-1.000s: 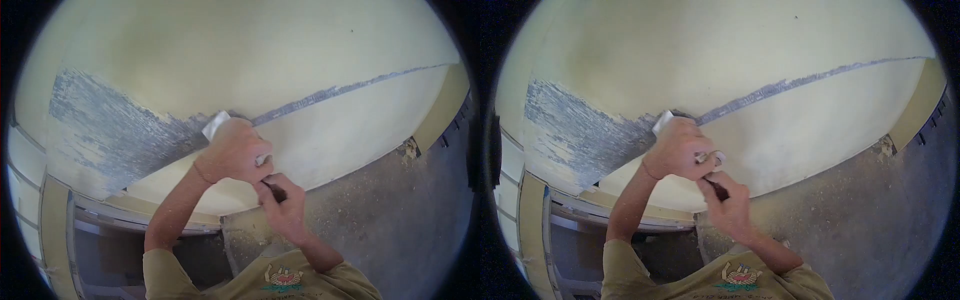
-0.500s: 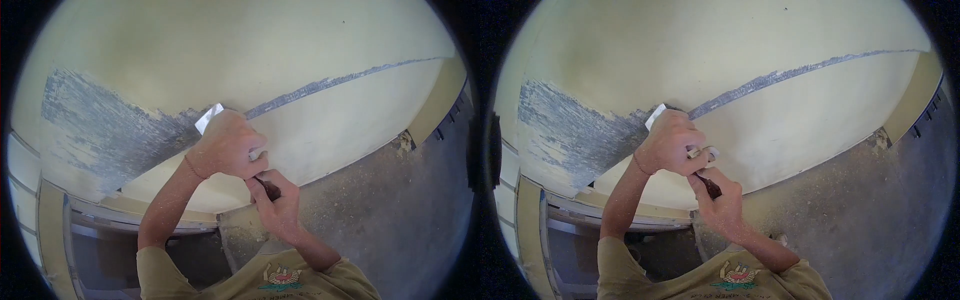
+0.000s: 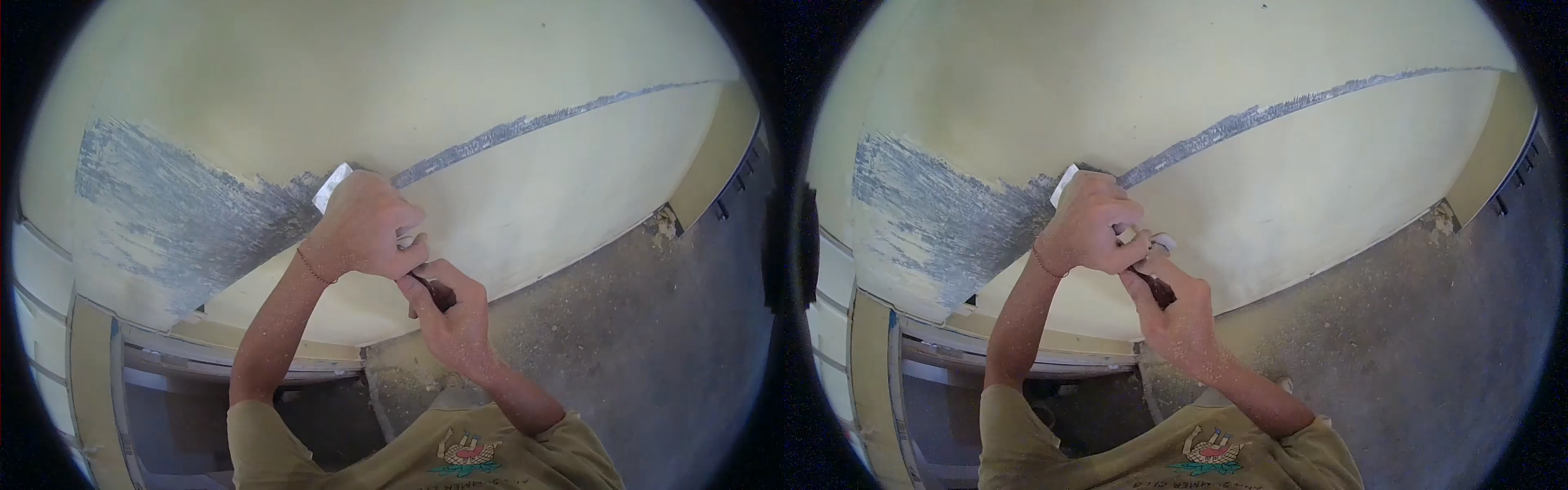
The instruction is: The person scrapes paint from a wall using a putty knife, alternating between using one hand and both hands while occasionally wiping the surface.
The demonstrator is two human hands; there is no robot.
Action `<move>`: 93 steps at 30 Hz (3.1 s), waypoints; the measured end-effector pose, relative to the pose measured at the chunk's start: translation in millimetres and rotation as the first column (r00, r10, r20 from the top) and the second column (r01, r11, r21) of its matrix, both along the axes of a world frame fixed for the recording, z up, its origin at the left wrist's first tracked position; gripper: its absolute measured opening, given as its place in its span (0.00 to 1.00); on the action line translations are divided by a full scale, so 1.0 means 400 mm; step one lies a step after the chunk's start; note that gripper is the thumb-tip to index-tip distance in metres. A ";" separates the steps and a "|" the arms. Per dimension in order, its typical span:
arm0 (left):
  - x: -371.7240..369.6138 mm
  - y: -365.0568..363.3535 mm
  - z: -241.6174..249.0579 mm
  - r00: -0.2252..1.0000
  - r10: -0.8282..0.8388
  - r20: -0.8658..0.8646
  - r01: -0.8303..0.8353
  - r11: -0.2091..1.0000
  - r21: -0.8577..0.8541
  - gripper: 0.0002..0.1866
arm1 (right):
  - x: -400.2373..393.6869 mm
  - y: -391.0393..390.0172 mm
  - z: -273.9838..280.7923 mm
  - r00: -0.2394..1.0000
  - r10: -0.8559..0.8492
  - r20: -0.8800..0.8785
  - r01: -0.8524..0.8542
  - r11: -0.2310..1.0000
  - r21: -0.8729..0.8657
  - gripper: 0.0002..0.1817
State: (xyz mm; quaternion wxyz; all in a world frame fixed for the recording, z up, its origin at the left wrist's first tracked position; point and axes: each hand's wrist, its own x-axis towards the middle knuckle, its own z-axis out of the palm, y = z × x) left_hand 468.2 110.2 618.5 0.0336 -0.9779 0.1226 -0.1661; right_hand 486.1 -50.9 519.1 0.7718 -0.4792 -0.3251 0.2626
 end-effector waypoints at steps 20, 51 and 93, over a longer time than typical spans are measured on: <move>0.011 -0.017 -0.040 0.998 -0.055 -0.040 0.054 0.998 -0.023 0.15 | -0.006 -0.003 -0.023 0.998 -0.020 -0.053 0.020 1.000 -0.007 0.04; -0.154 0.049 -0.081 0.855 0.482 0.192 -0.518 0.817 0.252 0.36 | 0.142 -0.276 -0.259 0.988 0.118 0.099 -0.048 0.846 -0.531 0.13; 0.027 -0.033 -0.100 0.988 -0.025 -0.154 0.030 0.999 0.030 0.12 | 0.034 -0.029 -0.106 0.993 -0.039 -0.110 0.038 0.999 -0.010 0.06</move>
